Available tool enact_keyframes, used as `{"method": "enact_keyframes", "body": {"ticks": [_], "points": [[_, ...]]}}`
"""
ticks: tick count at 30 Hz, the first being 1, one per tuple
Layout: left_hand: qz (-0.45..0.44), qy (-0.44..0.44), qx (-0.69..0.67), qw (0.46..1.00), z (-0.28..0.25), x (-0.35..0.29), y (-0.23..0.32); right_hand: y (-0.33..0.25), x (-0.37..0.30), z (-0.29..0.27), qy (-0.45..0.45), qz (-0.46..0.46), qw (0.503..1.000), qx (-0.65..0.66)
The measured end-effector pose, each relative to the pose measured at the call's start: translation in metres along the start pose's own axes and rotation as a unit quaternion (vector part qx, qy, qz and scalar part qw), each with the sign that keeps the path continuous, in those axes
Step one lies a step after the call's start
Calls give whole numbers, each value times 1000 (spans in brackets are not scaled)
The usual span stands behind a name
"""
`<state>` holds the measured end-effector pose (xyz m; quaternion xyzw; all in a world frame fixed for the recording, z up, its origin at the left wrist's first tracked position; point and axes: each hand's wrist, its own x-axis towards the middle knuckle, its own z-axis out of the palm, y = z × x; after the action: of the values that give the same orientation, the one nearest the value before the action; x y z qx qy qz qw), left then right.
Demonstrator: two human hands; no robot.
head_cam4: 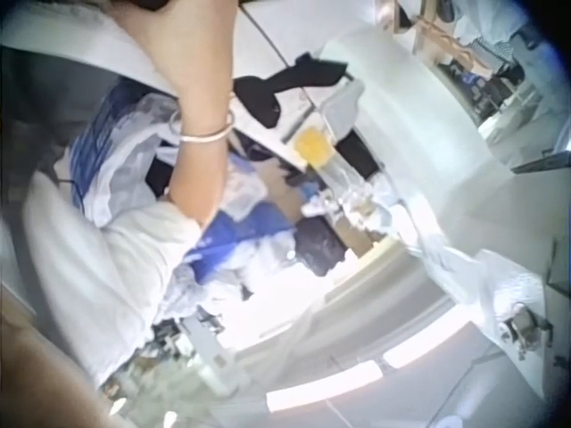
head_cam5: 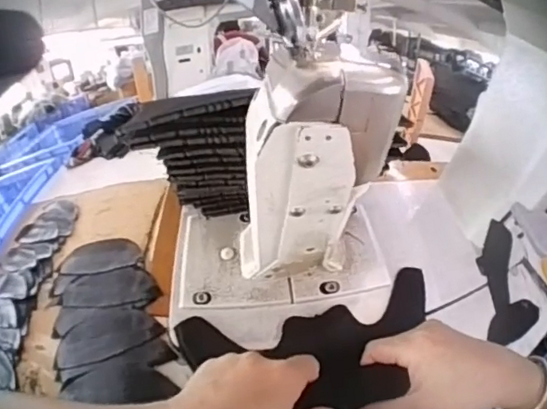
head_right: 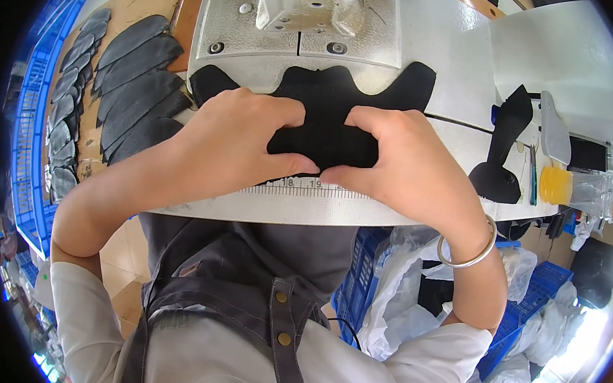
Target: Organizing and preparing black shoe upper components at a manufacturing workstation.
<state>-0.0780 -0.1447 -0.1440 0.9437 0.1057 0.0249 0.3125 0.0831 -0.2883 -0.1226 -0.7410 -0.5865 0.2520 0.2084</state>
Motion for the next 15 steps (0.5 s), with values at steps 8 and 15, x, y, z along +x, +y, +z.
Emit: {"method": "enact_keyframes", "body": {"ticks": [8, 15], "points": [[-26, -70, -4, 997, -34, -12, -7, -18, 11, -2, -38, 25, 994, -101], [-7, -70, -40, 997, -34, -14, -16, -25, 14, -5, -56, 63, 990, -109]]}}
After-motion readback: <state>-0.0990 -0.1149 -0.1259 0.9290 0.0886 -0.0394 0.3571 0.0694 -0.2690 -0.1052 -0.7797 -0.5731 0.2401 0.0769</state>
